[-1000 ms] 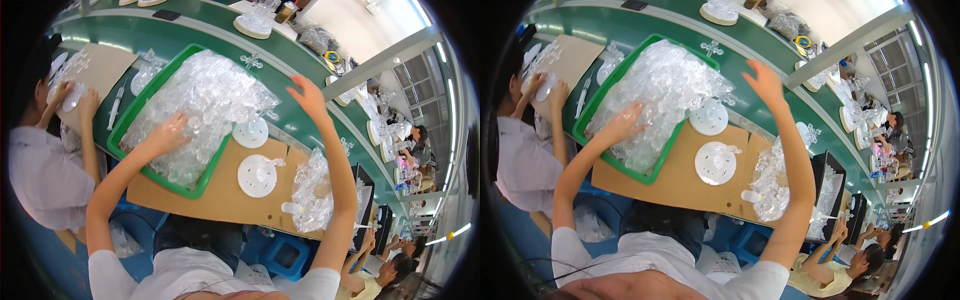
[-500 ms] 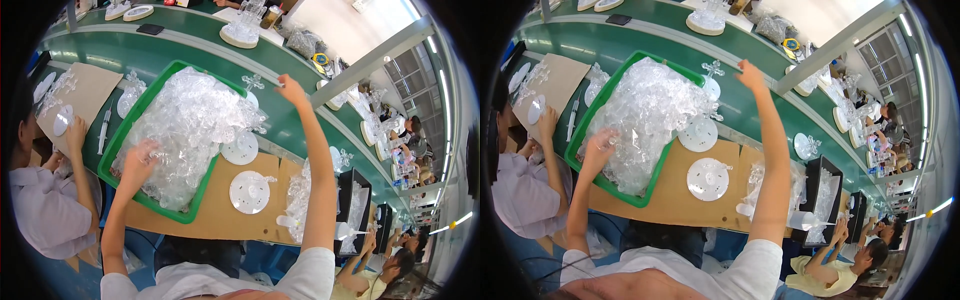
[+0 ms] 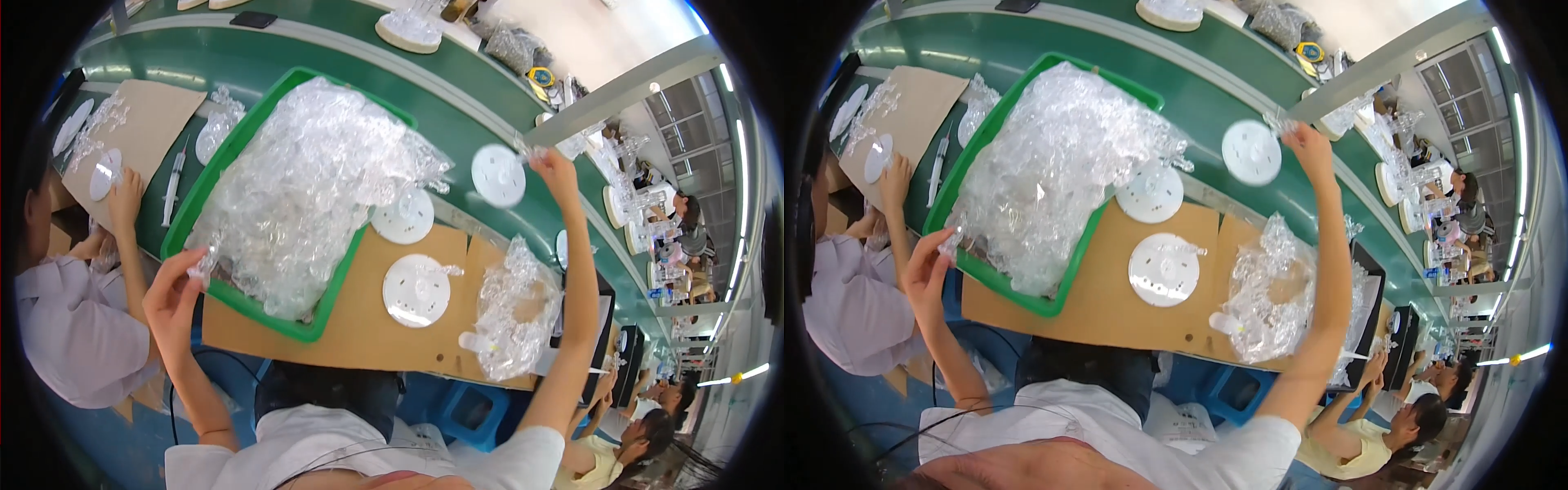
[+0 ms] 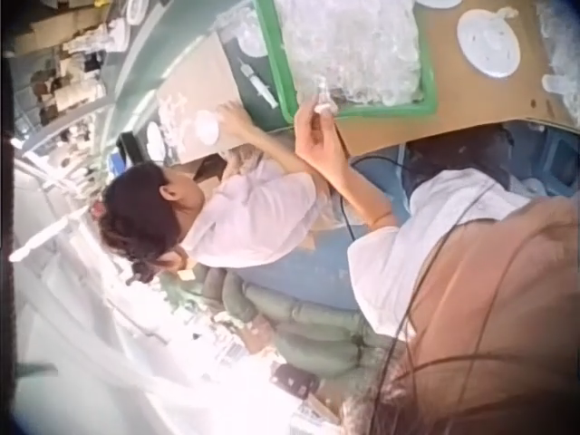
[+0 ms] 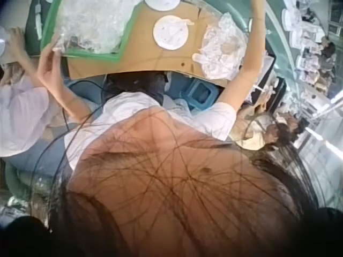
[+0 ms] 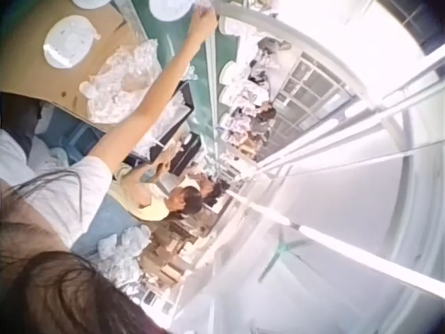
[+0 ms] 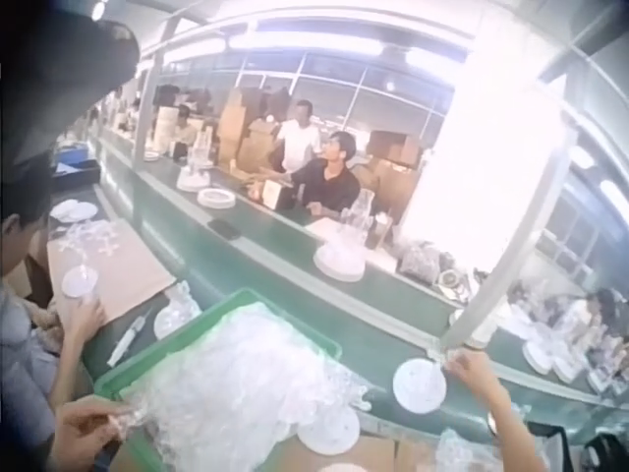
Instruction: Applying liquid adhesive to circular base plates and attaching clear decorative plastic components.
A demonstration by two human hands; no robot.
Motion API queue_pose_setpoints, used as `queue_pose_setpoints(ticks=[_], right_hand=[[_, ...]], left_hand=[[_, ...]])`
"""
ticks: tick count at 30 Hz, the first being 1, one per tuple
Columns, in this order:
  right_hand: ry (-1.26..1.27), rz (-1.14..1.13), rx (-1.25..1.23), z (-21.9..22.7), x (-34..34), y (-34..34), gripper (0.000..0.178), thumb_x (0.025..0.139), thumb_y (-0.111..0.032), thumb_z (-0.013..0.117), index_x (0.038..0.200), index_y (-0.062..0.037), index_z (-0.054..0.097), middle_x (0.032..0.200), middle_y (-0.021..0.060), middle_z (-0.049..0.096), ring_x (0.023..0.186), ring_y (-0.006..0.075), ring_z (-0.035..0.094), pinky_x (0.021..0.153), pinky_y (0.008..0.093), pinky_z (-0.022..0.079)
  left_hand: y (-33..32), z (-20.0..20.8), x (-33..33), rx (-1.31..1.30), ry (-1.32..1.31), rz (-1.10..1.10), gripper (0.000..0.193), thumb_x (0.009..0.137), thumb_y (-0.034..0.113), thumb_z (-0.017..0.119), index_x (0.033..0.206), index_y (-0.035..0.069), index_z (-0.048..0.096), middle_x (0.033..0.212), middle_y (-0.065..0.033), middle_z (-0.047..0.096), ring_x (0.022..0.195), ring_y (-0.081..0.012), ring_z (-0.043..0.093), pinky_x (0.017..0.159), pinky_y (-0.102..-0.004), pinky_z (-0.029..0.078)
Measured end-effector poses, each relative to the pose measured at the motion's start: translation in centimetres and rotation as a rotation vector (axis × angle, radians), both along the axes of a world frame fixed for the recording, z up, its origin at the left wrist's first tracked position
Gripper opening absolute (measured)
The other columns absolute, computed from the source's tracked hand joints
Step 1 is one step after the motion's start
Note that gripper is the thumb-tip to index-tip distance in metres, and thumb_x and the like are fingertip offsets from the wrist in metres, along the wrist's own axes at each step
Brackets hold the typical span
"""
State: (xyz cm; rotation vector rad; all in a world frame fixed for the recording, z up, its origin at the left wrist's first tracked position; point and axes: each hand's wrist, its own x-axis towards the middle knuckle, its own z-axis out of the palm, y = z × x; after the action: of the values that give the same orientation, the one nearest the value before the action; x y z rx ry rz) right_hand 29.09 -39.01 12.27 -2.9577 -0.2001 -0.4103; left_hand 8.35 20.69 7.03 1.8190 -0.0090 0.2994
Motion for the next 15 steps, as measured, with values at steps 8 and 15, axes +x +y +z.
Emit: queue_pose_setpoints(ticks=[8,15], right_hand=[[0.336,-0.076,0.129,-5.0,-12.6,3.6,0.024,0.079,-0.011,0.069,0.101,-0.0037,0.063,0.087,0.0097,0.069,0.080,0.0186,0.066,0.074,0.0275,0.051],[0.161,0.058,0.192,-2.4,-16.0,4.9,0.044,0.079,-0.012,0.070,0.120,-0.0086,0.058,0.110,0.0077,0.065,0.092,0.0204,0.064,0.078,0.0314,0.051]], left_hand=[[-10.7,-2.5,-4.9,-0.915,0.117,-0.618,0.026,0.084,0.007,0.064,0.109,0.001,0.061,0.115,-0.0147,0.050,0.099,-0.0230,0.058,0.082,-0.0365,0.052],[-15.8,-4.9,-5.6,-0.846,0.115,-0.659,0.024,0.085,0.000,0.060,0.109,0.000,0.060,0.115,-0.0128,0.050,0.104,-0.0222,0.056,0.084,-0.0366,0.052]])
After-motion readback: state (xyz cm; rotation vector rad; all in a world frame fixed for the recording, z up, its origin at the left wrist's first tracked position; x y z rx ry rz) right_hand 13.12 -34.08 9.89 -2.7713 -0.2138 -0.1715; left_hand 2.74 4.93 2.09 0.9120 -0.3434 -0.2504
